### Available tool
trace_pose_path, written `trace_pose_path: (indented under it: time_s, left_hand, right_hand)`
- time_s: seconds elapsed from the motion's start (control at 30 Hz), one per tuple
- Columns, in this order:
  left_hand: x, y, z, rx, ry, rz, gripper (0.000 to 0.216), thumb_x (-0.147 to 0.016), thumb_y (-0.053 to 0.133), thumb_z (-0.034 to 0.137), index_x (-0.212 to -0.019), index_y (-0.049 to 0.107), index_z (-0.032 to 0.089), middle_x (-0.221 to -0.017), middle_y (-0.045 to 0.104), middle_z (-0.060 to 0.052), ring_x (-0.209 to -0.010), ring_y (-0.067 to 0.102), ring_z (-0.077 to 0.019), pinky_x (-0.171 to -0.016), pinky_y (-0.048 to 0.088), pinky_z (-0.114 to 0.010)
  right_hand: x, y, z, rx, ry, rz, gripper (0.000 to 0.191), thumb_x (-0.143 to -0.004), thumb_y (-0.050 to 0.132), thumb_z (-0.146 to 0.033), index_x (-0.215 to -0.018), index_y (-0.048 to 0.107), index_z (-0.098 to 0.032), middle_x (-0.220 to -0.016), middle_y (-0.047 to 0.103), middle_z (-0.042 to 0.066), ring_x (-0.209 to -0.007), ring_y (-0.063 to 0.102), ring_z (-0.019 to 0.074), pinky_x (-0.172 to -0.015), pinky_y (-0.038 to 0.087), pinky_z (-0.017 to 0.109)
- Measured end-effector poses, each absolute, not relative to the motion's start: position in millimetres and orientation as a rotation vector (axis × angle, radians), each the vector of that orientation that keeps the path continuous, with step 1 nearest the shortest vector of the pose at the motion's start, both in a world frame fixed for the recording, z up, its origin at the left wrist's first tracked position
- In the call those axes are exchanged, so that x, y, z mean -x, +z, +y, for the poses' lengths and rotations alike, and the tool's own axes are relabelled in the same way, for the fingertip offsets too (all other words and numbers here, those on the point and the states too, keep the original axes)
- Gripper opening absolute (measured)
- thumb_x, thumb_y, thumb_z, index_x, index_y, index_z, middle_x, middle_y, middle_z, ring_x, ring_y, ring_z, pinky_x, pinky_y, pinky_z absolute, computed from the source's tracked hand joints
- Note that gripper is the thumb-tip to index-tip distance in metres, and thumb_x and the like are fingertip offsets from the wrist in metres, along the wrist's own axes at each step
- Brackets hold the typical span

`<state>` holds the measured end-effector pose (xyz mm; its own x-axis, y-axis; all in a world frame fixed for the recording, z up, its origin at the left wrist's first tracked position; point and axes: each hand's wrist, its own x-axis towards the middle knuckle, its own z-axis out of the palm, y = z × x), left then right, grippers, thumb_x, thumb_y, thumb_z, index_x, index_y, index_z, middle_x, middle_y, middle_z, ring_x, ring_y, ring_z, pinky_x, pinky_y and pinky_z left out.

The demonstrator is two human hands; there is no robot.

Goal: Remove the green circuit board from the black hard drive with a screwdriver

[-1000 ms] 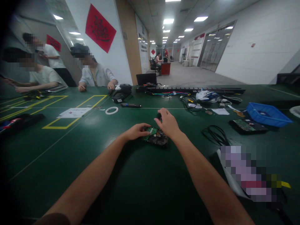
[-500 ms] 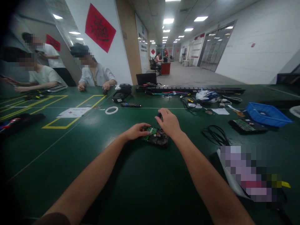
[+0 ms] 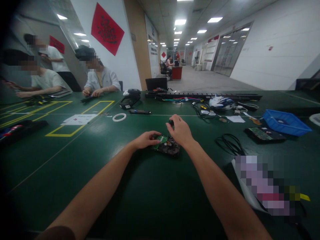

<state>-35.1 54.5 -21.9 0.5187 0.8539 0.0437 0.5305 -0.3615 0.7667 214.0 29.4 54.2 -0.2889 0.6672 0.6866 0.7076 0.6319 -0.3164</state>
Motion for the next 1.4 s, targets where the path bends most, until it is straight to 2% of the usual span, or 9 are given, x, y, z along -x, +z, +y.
trace_pose_path:
  time_s: [0.4, 0.6, 0.77, 0.97, 1.1, 1.4]
  left_hand:
    - [34.3, -19.4, 52.4, -2.038, 0.593, 1.125, 0.065, -0.082, 0.074, 0.052, -0.136, 0.061, 0.021, -0.078, 0.057, 0.001, -0.065, 0.051, -0.014, -0.059, 0.039, -0.026]
    - [34.9, -23.9, 54.9, -2.033, 0.608, 1.112, 0.065, -0.082, 0.074, 0.052, -0.136, 0.061, 0.02, -0.077, 0.056, 0.002, -0.065, 0.051, -0.0136, -0.059, 0.039, -0.025]
    - [35.3, -22.8, 54.6, -2.04, 0.597, 1.105, 0.066, -0.082, 0.073, 0.054, -0.137, 0.059, 0.02, -0.076, 0.056, 0.002, -0.064, 0.051, -0.0139, -0.058, 0.039, -0.025]
    - [35.6, -21.6, 54.0, -2.038, 0.587, 1.105, 0.066, -0.082, 0.073, 0.053, -0.138, 0.059, 0.02, -0.076, 0.056, 0.002, -0.064, 0.05, -0.0135, -0.059, 0.039, -0.026]
    - [35.0, -22.5, 54.1, -2.045, 0.6, 1.101, 0.065, -0.082, 0.073, 0.053, -0.137, 0.06, 0.02, -0.076, 0.056, 0.002, -0.065, 0.05, -0.0136, -0.06, 0.039, -0.025]
    - [35.4, -24.3, 55.2, -2.059, 0.609, 1.105, 0.065, -0.082, 0.073, 0.054, -0.136, 0.061, 0.02, -0.079, 0.057, 0.001, -0.068, 0.052, -0.0151, -0.061, 0.04, -0.026]
  right_hand:
    - [-214.0, 55.3, 27.3, 1.106, -0.117, -2.035, 0.024, -0.094, 0.059, -0.032, -0.115, 0.058, -0.021, -0.105, 0.065, 0.011, -0.091, 0.063, 0.028, -0.083, 0.052, 0.044]
    - [-213.4, 52.4, 29.5, 1.076, -0.1, -2.054, 0.03, -0.091, 0.059, -0.025, -0.121, 0.056, -0.02, -0.119, 0.064, 0.014, -0.102, 0.063, 0.0297, -0.087, 0.052, 0.044]
    - [-213.8, 52.5, 30.5, 1.091, -0.07, -2.063, 0.029, -0.093, 0.06, -0.029, -0.12, 0.056, -0.02, -0.112, 0.066, 0.012, -0.093, 0.065, 0.0281, -0.083, 0.053, 0.043]
    - [-215.0, 57.8, 28.5, 1.006, -0.033, -2.113, 0.031, -0.094, 0.058, -0.026, -0.125, 0.056, -0.02, -0.114, 0.067, 0.012, -0.093, 0.065, 0.0263, -0.087, 0.052, 0.042]
    - [-214.2, 57.4, 29.6, 0.996, 0.019, -2.097, 0.027, -0.093, 0.059, -0.027, -0.12, 0.057, -0.021, -0.116, 0.066, 0.012, -0.098, 0.065, 0.0268, -0.086, 0.053, 0.041]
    - [-215.5, 54.6, 32.4, 1.129, 0.17, -2.0, 0.031, -0.091, 0.065, -0.036, -0.116, 0.055, -0.021, -0.101, 0.07, 0.01, -0.088, 0.067, 0.0256, -0.078, 0.052, 0.039]
